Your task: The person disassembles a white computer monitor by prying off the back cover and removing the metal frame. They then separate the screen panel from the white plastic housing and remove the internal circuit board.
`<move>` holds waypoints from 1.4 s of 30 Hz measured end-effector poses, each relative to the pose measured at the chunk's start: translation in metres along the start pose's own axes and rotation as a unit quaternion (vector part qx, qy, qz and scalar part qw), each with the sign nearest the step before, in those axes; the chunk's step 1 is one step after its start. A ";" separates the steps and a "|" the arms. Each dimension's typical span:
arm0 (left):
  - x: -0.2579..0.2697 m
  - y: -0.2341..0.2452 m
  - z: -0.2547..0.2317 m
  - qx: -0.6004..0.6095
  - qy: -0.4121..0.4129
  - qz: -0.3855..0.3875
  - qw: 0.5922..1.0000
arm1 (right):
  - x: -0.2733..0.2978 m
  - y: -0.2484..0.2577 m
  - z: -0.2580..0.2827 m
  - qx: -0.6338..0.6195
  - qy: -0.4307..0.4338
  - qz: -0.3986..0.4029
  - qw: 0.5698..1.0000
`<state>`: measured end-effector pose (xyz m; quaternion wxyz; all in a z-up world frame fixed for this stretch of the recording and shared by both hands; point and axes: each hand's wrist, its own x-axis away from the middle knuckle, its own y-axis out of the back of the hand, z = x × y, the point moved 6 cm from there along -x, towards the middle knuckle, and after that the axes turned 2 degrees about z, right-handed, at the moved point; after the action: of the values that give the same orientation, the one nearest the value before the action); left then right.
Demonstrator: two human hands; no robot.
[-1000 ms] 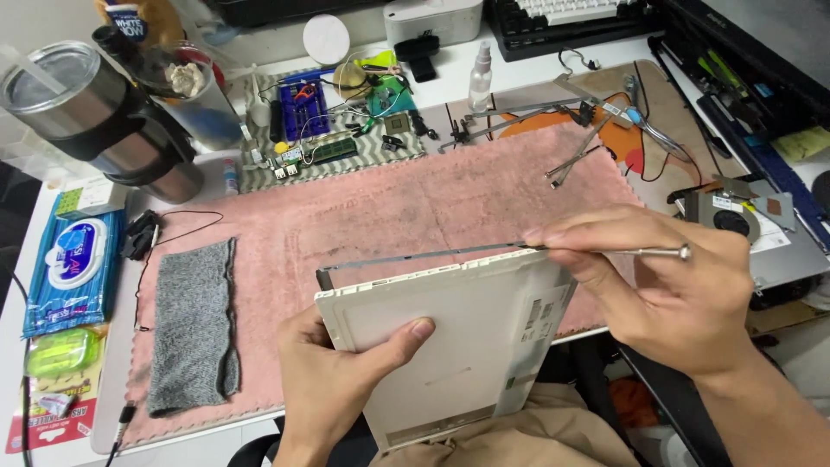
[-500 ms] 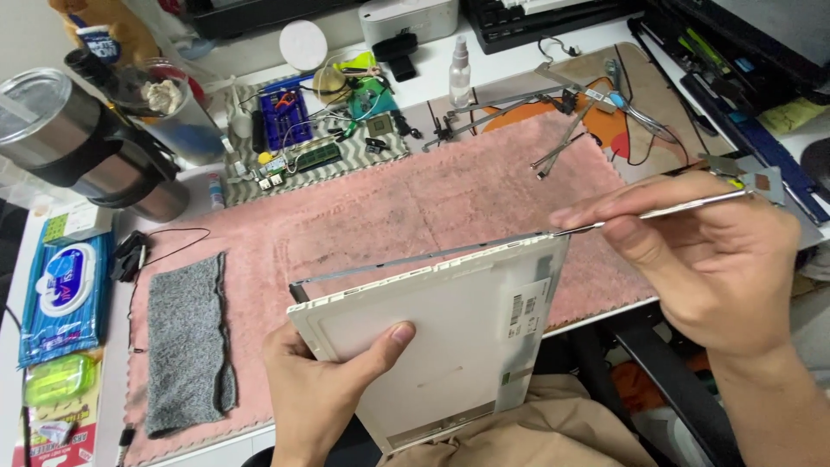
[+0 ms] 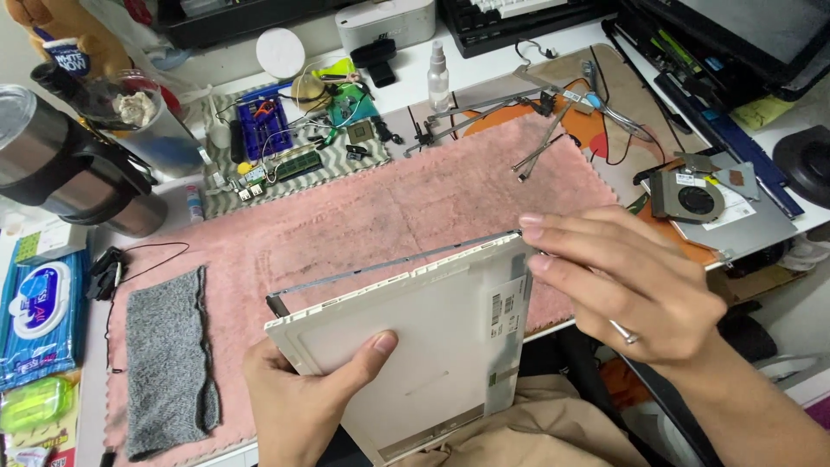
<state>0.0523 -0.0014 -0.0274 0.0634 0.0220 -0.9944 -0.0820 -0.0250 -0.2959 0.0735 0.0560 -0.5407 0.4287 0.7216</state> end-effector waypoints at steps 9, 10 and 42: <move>0.002 -0.004 -0.012 0.005 0.059 -0.007 0.998 | 0.021 0.011 -0.029 -0.174 -0.207 -0.113 0.956; 0.001 -0.004 -0.011 0.006 0.059 -0.009 0.998 | 0.017 0.010 -0.022 -0.175 -0.206 -0.112 0.956; -0.001 -0.005 -0.009 -0.007 0.033 0.015 0.999 | -0.059 0.002 -0.015 -0.129 -0.151 0.157 0.967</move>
<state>0.0544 -0.0075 -0.0192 0.0972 0.0095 -0.9913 -0.0878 0.0090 -0.2850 0.1227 -0.0646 -0.3543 0.3977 0.8439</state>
